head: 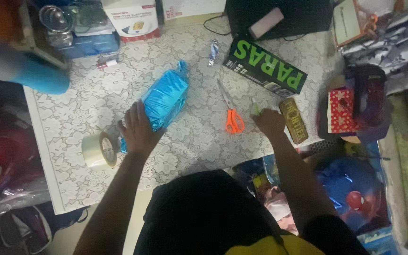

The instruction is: The person wraps a rectangular item in blue foil, secures it with clear tape, trims excess foil with scissors, and writes on the package with a green marker. They briefly handle a book and a pen before returning to the wrapped item.

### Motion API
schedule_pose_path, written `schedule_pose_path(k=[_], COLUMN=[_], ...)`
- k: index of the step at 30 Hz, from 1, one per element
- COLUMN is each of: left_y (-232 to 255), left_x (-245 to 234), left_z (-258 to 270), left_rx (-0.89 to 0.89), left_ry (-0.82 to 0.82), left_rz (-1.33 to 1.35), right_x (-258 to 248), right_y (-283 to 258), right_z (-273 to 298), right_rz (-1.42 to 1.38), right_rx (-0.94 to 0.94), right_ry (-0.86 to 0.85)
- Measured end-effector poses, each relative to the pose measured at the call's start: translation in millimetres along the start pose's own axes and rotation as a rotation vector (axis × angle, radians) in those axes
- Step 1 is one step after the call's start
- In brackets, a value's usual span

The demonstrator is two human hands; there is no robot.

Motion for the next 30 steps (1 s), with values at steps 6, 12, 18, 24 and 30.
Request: schedule_pose_path(k=[6, 12, 18, 24, 30], left_y=[-11.5, -20.1, -30.9, -36.7, -32.1], left_x=[0.7, -11.1, 1.2, 2.4, -6.4], left_z=[-34.0, -56.6, -48.9, -35.6, -34.1], left_rx=[-0.005, 0.171, 0.199, 0.1, 0.13], left_ry=[-0.226, -0.421, -0.401, -0.354, -0.29], left_rz=[0.092, 0.004, -0.035, 0.053, 0.103], right_x=[0.5, -25.5, -34.5, -7.9, -42.8], right_y=[-16.4, -127.4, -198.8, -196.1, -221.6], right_z=[-7.2, -65.0, -131.8, -184.4, -151.2], right_rz=[-0.226, -0.419, -0.36, -0.36, -0.547], right_rx=[-0.123, -0.595, -0.571, -0.442, -0.695], right_ry=[0.351, 0.545, 0.55, 0.506, 0.46])
Point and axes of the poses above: each hand's wrist, its own z-axis away from the middle knuckle, its own x-axis out of the palm, y = z × x, the point moved 5 cm from there along -z, towards the middle knuckle, and after that the axes turned 3 degrees about y, right-handed, at the moved point
